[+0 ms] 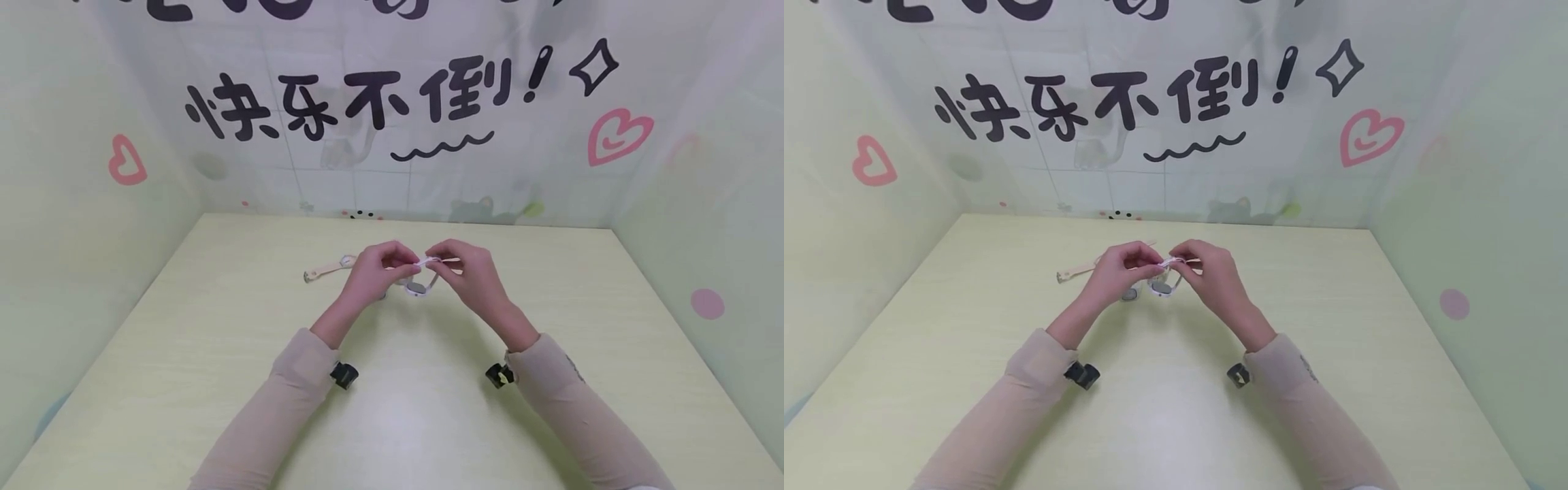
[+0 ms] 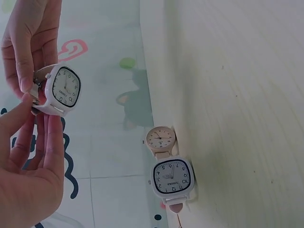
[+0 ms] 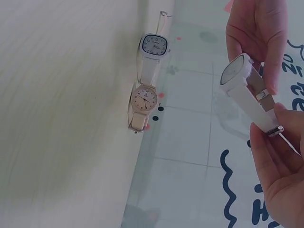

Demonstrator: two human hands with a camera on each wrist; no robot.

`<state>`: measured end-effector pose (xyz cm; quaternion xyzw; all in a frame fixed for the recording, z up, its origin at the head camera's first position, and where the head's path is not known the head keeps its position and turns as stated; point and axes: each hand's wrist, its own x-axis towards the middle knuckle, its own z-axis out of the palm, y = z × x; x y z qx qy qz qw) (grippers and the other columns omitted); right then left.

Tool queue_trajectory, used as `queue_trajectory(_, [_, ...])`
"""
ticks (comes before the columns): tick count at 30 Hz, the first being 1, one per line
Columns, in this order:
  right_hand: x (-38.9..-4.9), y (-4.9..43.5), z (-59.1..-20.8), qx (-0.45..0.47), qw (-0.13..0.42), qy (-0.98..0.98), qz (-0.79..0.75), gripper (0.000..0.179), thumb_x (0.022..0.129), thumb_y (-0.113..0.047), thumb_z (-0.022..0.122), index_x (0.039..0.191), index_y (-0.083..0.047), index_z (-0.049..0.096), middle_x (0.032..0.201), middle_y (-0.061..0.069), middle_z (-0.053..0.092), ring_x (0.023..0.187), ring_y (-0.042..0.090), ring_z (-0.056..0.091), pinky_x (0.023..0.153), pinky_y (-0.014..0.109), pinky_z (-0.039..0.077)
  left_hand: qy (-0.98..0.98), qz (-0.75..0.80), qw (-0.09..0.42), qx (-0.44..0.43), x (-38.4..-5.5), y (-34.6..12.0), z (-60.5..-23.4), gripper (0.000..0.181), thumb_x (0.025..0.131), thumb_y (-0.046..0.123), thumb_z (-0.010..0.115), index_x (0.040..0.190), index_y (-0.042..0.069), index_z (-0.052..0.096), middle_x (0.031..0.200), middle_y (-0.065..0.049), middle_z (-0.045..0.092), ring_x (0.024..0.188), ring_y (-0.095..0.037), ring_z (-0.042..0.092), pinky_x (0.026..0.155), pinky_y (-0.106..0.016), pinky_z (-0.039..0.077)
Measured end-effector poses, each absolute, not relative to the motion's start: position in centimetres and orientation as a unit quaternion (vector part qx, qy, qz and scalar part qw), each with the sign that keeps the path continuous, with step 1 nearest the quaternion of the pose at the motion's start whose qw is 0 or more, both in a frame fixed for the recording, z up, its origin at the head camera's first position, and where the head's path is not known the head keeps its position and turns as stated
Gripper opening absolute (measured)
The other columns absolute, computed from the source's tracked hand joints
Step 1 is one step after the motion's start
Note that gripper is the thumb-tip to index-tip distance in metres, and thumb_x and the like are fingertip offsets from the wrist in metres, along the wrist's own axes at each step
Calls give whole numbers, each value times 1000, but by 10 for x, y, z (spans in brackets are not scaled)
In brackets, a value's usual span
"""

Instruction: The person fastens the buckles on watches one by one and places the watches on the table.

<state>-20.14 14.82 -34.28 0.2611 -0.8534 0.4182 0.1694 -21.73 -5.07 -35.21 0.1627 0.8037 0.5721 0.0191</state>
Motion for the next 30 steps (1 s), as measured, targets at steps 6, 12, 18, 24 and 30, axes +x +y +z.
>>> queue_trajectory(6, [-200,154,-346,271,180,-832,450,32,85,-2,76,116,3,68,113,17,72,104,30,71,87,36,60,778,615,52,120,-220,-51,-350,19,91,15,73,106,4,71,102,-13,73,87,-15,69,80,-25,60])
queue_trajectory(12, [-200,158,-349,299,173,-806,481,48,80,2,80,125,3,64,124,18,68,115,33,66,95,33,57,730,673,99,65,-225,-52,-346,21,92,12,71,111,2,68,101,-10,72,95,-21,71,89,-31,60])
queue_trajectory(18, [-201,161,-352,323,145,-804,477,66,75,2,83,136,2,56,136,18,61,128,31,58,103,33,52,690,710,138,27,-228,-51,-345,23,95,14,68,114,1,66,98,-3,69,91,-12,69,92,-29,58])
queue_trajectory(24, [-201,162,-351,309,146,-818,463,63,77,2,82,135,4,57,135,20,62,127,33,59,104,36,51,662,729,172,-1,-231,-48,-345,22,95,14,68,114,2,65,100,-5,70,92,-12,70,89,-26,59])
queue_trajectory(30, [-205,166,-351,272,132,-823,481,59,80,1,80,135,5,57,135,21,62,126,34,60,103,33,51,653,732,196,7,-230,-50,-344,27,96,12,67,121,3,65,112,-9,71,98,-12,71,93,-25,57])
